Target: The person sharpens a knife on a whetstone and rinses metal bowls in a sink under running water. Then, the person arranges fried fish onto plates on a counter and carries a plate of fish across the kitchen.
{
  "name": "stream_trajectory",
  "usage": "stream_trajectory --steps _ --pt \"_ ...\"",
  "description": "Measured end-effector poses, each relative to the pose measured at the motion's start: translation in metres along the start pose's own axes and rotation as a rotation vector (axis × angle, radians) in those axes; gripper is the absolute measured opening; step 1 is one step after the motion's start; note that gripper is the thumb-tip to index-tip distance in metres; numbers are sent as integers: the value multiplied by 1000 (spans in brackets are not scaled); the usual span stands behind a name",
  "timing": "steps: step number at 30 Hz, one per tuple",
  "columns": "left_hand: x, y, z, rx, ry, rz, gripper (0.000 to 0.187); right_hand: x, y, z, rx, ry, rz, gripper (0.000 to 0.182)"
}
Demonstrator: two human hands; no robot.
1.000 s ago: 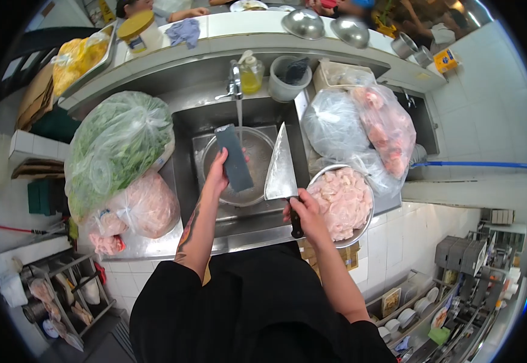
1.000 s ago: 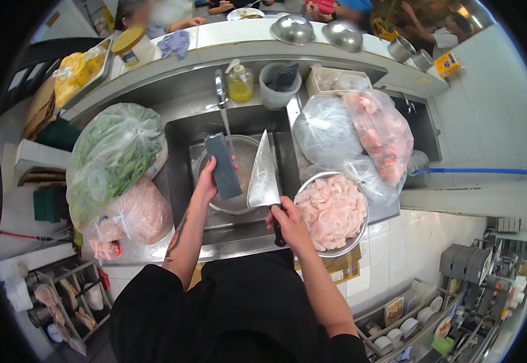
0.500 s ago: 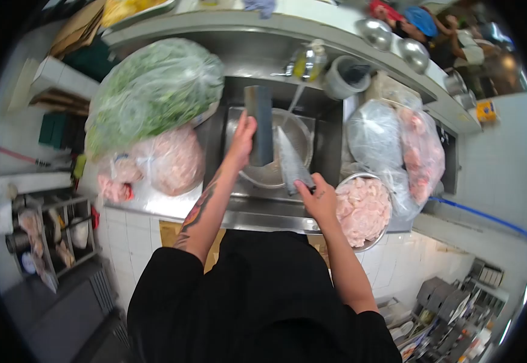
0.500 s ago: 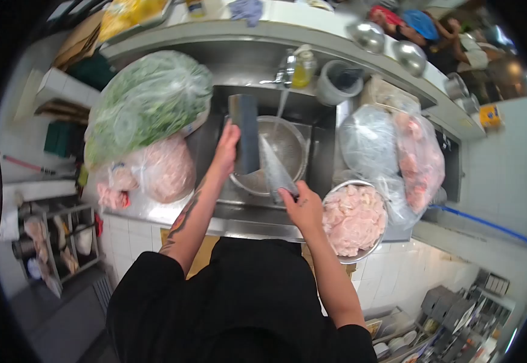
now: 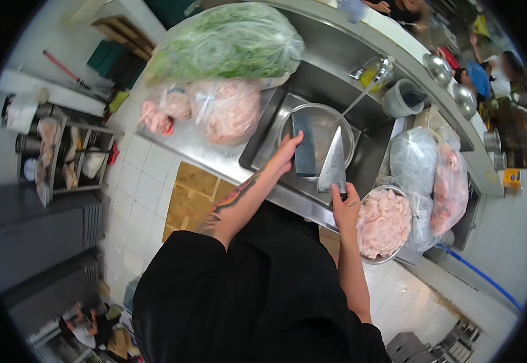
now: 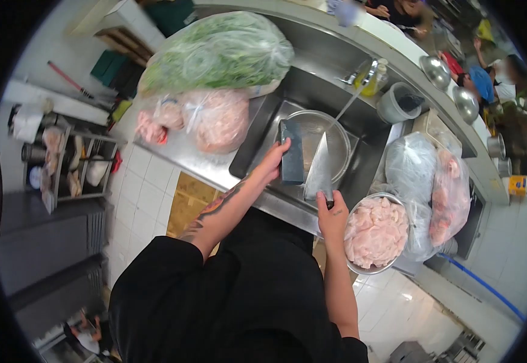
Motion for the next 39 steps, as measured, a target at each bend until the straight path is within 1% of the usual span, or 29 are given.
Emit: stream_trajectory --steps 1,2,4,5,6,8,9,10,11,12,14,15,16,17,20,22,23,24,28,30,31,32,33,34,35,36,38,39 --pt "-8 10 -7 -26 5 21 43 1 -1 6 -36 4 -59 30" --pt "-16 19 -14 -8 -19 32 43 3 -2 11 -59 25 -65 30" --pt "-25 21 4 7 165 195 41 15 -8 23 -111 26 -113 30" --pt "-28 24 13 69 166 274 41 21 -10 29 -123 37 -124 30" --pt "-26 22 29 76 155 272 41 29 -13 35 -157 5 -135 30" --pt "-29 29 59 188 104 394 37 43 -18 53 -194 -36 -147 29" --pt "-36 38 69 192 105 395 37 47 -20 63 -194 -62 -214 29" --pt "-34 52 79 223 -31 350 36 51 -22 71 -193 -86 -279 28" --pt "-29 64 89 248 -170 305 35 59 -25 78 -192 -81 -277 28" --pt "-27 79 98 320 -253 317 32 69 -30 85 -208 -53 -258 28" --pt "-23 104 114 424 -353 284 33 65 -28 96 -218 -15 -234 27" --pt "-24 117 113 420 -353 289 33 55 -27 106 -269 -92 -295 28" --pt "-24 135 110 503 -372 210 34 50 -29 114 -319 -171 -354 28" --pt "-25 152 106 583 -391 131 34 48 -29 118 -313 -166 -349 28" --pt "-28 185 79 536 -383 78 39 47 -36 122 -302 -196 -345 29" --pt "-30 188 70 549 -390 98 42 51 -40 121 -286 -150 -253 29" --pt "-31 190 65 609 -422 98 44 56 -43 121 -286 -154 -239 29" --pt "-30 192 63 670 -456 100 46 53 -45 122 -301 -184 -260 30" --pt "-22 187 57 736 -442 144 48 34 -51 126 -335 -255 -298 31" --pt "-8 180 58 809 -471 179 49 42 -56 114 -349 -238 -289 31" --pt "-6 185 47 854 -514 180 48 46 -59 106 -344 -92 -208 31" --pt "-10 192 37 857 -507 181 48 53 -57 100 -341 49 -120 31" --pt "-6 192 42 866 -518 102 48 36 -50 97 -365 -74 -96 35" --pt "4 187 53 880 -537 22 47 38 -47 90 -382 -72 -92 35" --pt "15 170 76 947 -549 17 44 40 -47 82 -412 -82 -106 34" --pt "13 177 71 959 -563 15 44 40 -49 73 -438 -91 -125 33" --pt "2 194 56 1069 -635 -326 48 34 -46 55 -480 -55 -112 32" --pt "7 182 69 1074 -645 -341 50 35 -45 49 -514 -29 -87 32"
Point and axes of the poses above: each hand's wrist, its own z-axis away from the middle knuckle, its own y-axis out of the back of the hand, x = y × z, the point moved 5 cm from there along -z, towards the middle knuckle, and after that the axes turned 5 degrees about x, right-handed, at the moved point
